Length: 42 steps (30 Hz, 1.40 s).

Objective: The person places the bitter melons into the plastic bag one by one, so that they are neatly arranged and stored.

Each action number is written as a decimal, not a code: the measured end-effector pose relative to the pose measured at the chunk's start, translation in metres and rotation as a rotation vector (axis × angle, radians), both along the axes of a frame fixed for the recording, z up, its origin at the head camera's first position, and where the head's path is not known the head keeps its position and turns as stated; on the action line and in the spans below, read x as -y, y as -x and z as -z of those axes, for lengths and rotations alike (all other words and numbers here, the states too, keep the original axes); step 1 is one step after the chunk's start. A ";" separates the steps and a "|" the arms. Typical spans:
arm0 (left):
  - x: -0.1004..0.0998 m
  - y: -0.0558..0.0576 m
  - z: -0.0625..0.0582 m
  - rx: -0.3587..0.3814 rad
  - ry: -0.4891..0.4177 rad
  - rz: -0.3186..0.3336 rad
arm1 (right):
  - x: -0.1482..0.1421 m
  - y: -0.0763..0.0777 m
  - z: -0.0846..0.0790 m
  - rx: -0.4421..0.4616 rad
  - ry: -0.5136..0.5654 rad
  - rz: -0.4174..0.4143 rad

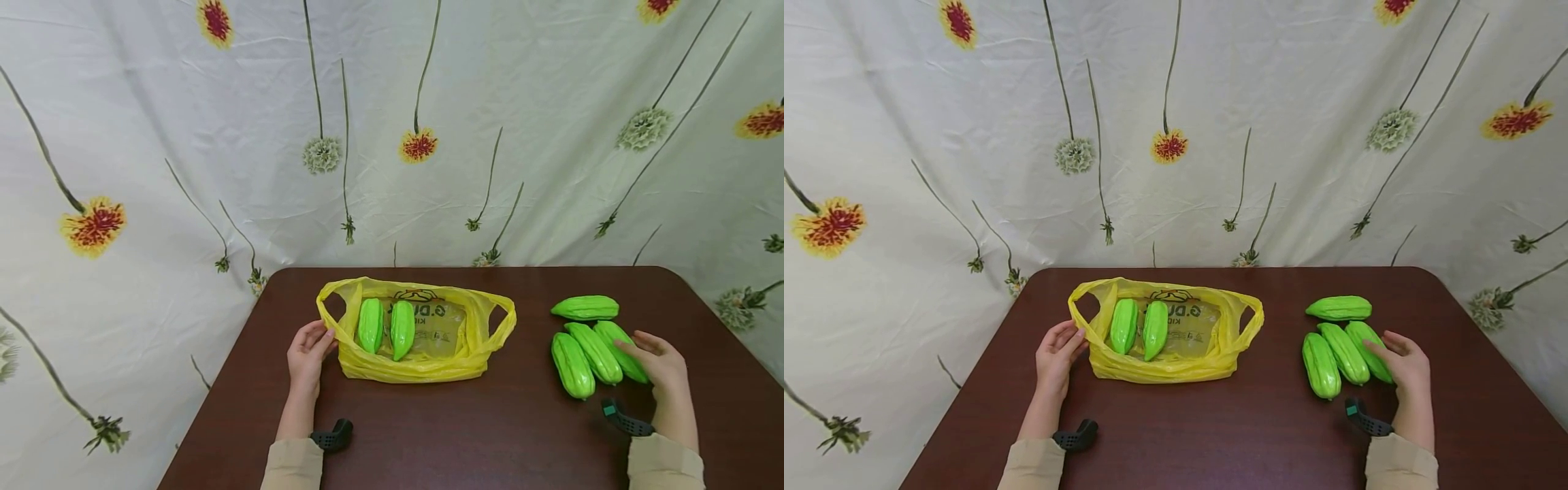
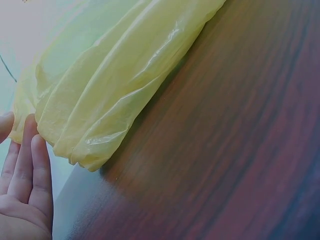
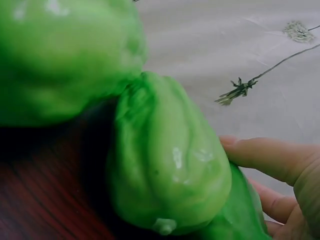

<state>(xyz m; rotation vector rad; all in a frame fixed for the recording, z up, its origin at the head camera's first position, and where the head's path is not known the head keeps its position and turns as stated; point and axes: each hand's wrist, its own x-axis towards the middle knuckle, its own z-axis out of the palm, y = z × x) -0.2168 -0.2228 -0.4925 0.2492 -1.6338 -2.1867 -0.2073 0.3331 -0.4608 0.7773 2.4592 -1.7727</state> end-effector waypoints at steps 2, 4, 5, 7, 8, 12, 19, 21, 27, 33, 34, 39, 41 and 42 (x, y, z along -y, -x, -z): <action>0.000 0.000 0.000 -0.005 0.001 0.000 | 0.001 0.000 0.000 0.018 -0.007 -0.019; 0.000 0.001 0.001 -0.007 0.001 0.000 | 0.003 0.000 0.000 0.013 -0.011 -0.026; 0.000 0.001 0.001 -0.005 0.000 0.000 | 0.003 0.001 0.000 0.006 -0.015 -0.024; 0.000 0.001 0.001 -0.002 0.000 0.002 | 0.005 0.001 0.001 -0.008 -0.031 -0.020; 0.000 0.001 0.001 0.001 -0.001 0.003 | 0.005 0.002 0.001 -0.018 -0.037 -0.016; 0.000 0.000 0.000 0.010 -0.004 0.008 | 0.006 0.003 0.002 -0.029 -0.056 0.007; 0.000 0.000 -0.001 0.019 -0.004 0.008 | 0.013 0.005 -0.005 -0.053 -0.068 0.106; 0.000 -0.001 -0.002 0.019 -0.006 0.008 | 0.016 0.006 -0.009 -0.069 -0.065 0.128; 0.000 0.000 -0.002 0.014 -0.007 0.013 | 0.026 0.010 -0.016 -0.131 -0.053 0.200; -0.001 0.000 -0.002 0.008 -0.005 0.015 | 0.006 0.036 0.015 -0.247 -0.063 0.245; -0.001 0.000 -0.002 0.006 -0.004 0.014 | 0.001 0.041 0.023 -0.265 -0.063 0.249; 0.000 0.000 -0.001 0.008 0.002 0.016 | -0.008 0.058 0.042 -0.328 -0.029 0.277; 0.000 0.000 -0.002 0.012 0.001 0.016 | -0.006 0.061 0.041 -0.351 -0.013 0.283; 0.000 -0.001 -0.002 0.012 0.000 0.017 | -0.001 0.059 0.036 -0.360 -0.015 0.279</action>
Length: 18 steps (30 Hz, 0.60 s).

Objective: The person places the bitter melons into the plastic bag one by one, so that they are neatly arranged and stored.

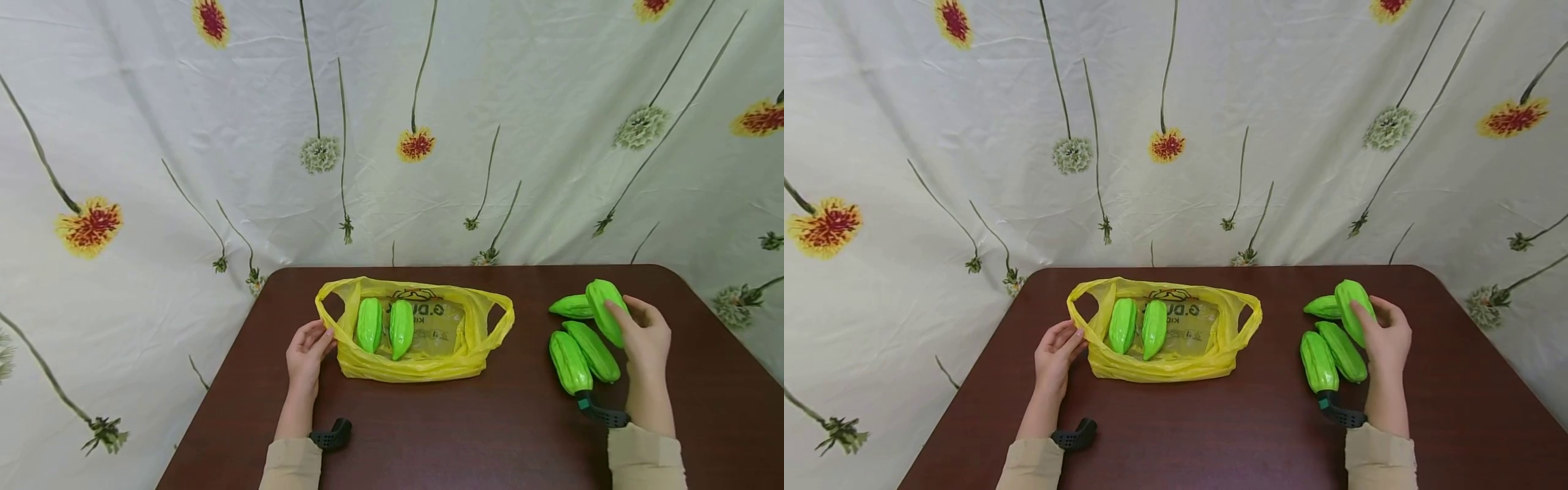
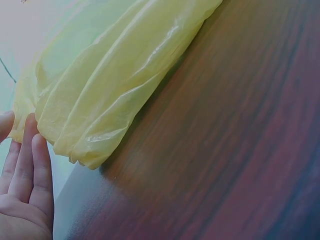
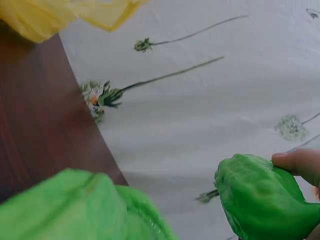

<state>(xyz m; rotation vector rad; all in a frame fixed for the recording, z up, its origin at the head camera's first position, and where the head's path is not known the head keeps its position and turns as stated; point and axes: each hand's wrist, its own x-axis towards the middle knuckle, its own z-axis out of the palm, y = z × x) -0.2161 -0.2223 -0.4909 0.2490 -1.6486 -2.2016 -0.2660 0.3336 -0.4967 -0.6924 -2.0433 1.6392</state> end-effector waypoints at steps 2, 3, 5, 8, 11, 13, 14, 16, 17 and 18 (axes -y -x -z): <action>0.000 0.000 0.000 -0.002 -0.002 0.001 | 0.017 -0.009 -0.020 -0.009 0.016 -0.011; 0.000 0.000 0.000 -0.004 -0.003 0.001 | 0.026 -0.016 -0.032 -0.012 0.024 -0.017; 0.000 0.000 0.000 -0.009 -0.007 0.003 | 0.048 -0.030 -0.057 -0.020 0.039 -0.033; 0.000 0.001 0.001 -0.016 -0.009 0.001 | 0.071 -0.044 -0.080 -0.042 0.045 -0.059; 0.000 0.001 0.002 -0.020 -0.003 0.002 | 0.079 -0.045 -0.083 -0.081 0.060 -0.084; 0.000 0.001 0.002 -0.020 0.001 0.002 | 0.080 -0.041 -0.080 -0.088 0.060 -0.095; 0.000 0.002 0.003 -0.020 0.004 0.003 | 0.079 -0.039 -0.077 -0.089 0.054 -0.103; 0.001 0.002 0.003 -0.020 0.007 0.003 | 0.076 -0.033 -0.068 -0.101 0.063 -0.115; 0.001 0.002 0.004 -0.020 0.006 0.002 | 0.076 -0.030 -0.065 -0.110 0.077 -0.118; 0.001 0.002 0.004 -0.019 0.008 0.001 | 0.076 -0.028 -0.063 -0.105 0.071 -0.122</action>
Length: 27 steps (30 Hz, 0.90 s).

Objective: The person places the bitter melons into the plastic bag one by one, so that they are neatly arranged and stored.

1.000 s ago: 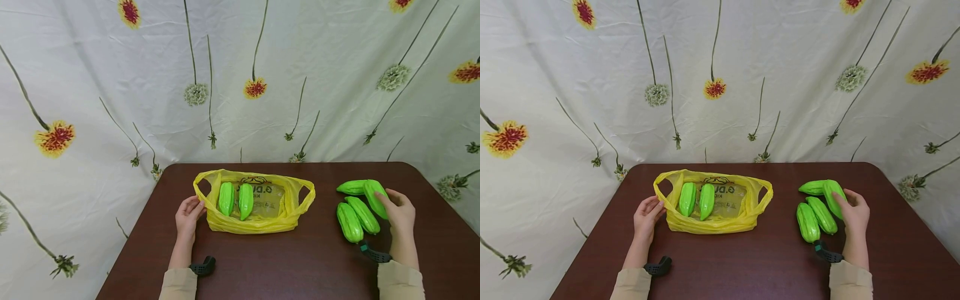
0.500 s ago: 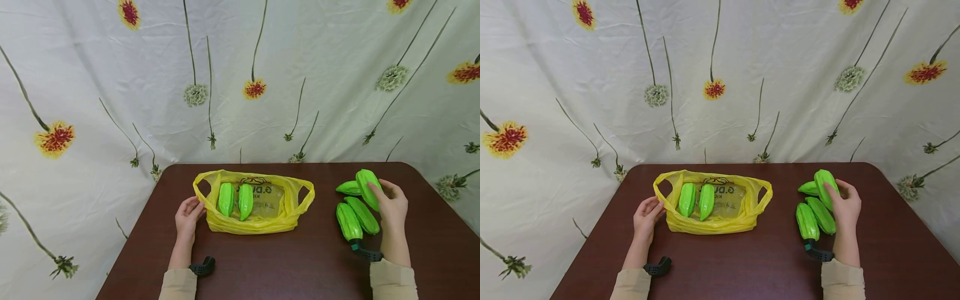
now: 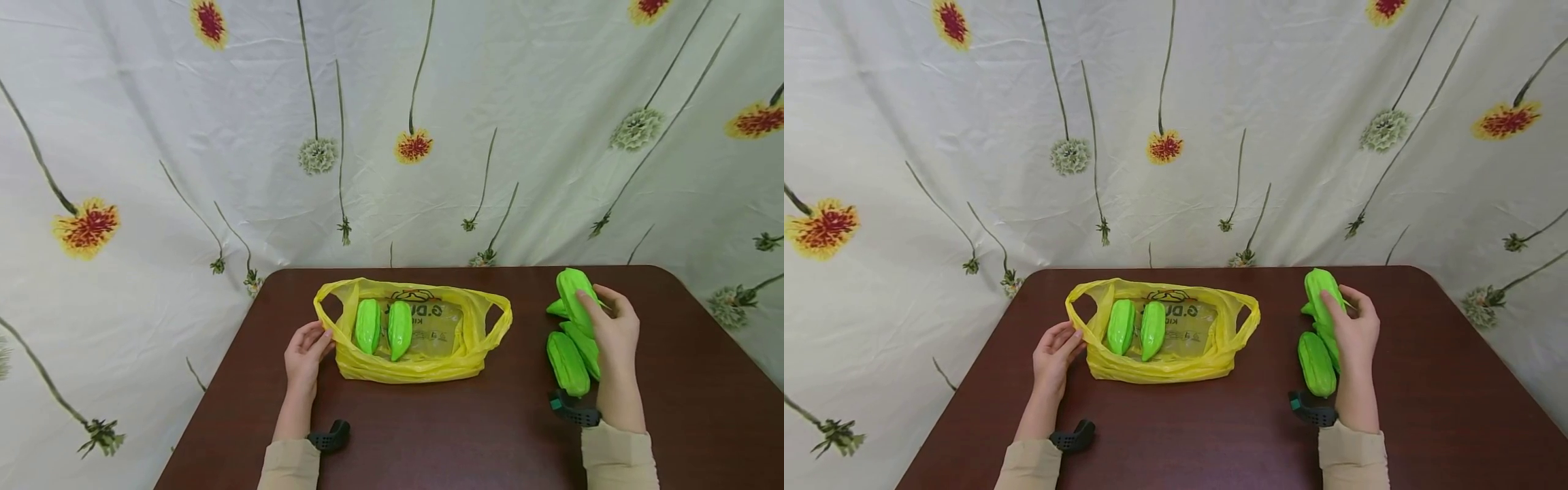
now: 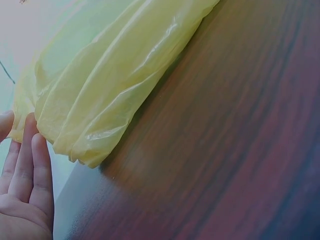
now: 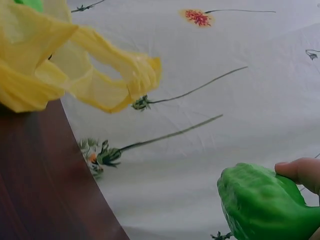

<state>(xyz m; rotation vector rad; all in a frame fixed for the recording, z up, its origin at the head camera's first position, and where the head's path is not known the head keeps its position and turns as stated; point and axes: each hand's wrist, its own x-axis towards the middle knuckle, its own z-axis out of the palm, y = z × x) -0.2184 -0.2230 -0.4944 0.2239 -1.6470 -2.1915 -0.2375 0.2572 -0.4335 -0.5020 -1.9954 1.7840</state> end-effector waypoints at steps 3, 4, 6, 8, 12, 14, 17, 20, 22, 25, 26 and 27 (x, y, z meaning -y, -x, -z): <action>0.000 0.000 0.000 0.007 0.005 0.000 | 0.011 -0.002 -0.005 -0.015 0.037 -0.012; 0.000 0.000 0.000 0.010 0.008 0.000 | 0.017 -0.005 -0.011 -0.014 0.031 -0.017; 0.000 0.000 0.000 0.012 0.009 0.001 | 0.029 -0.011 -0.023 -0.015 0.048 -0.027; 0.000 -0.001 0.000 0.011 0.008 0.002 | 0.040 -0.016 -0.033 -0.021 0.062 -0.033; 0.000 -0.001 0.000 0.008 0.003 0.006 | 0.057 -0.019 -0.044 -0.007 0.113 -0.035; 0.001 0.000 0.000 0.011 0.003 0.007 | 0.064 -0.020 -0.048 0.013 0.106 -0.040; 0.001 0.000 -0.001 0.011 0.005 0.007 | 0.074 -0.020 -0.051 0.018 0.107 -0.061; 0.001 0.000 -0.001 0.008 0.006 0.008 | 0.083 -0.019 -0.050 -0.011 0.116 -0.080; 0.001 -0.001 -0.002 0.008 0.003 0.009 | 0.089 -0.018 -0.049 -0.033 0.131 -0.092; 0.000 -0.001 -0.002 0.010 -0.001 0.011 | 0.099 -0.016 -0.048 -0.056 0.148 -0.109; 0.000 -0.001 -0.001 0.011 -0.001 0.010 | 0.103 -0.015 -0.048 -0.063 0.149 -0.114; 0.000 0.000 -0.001 0.009 0.002 0.011 | 0.107 -0.016 -0.049 -0.064 0.147 -0.121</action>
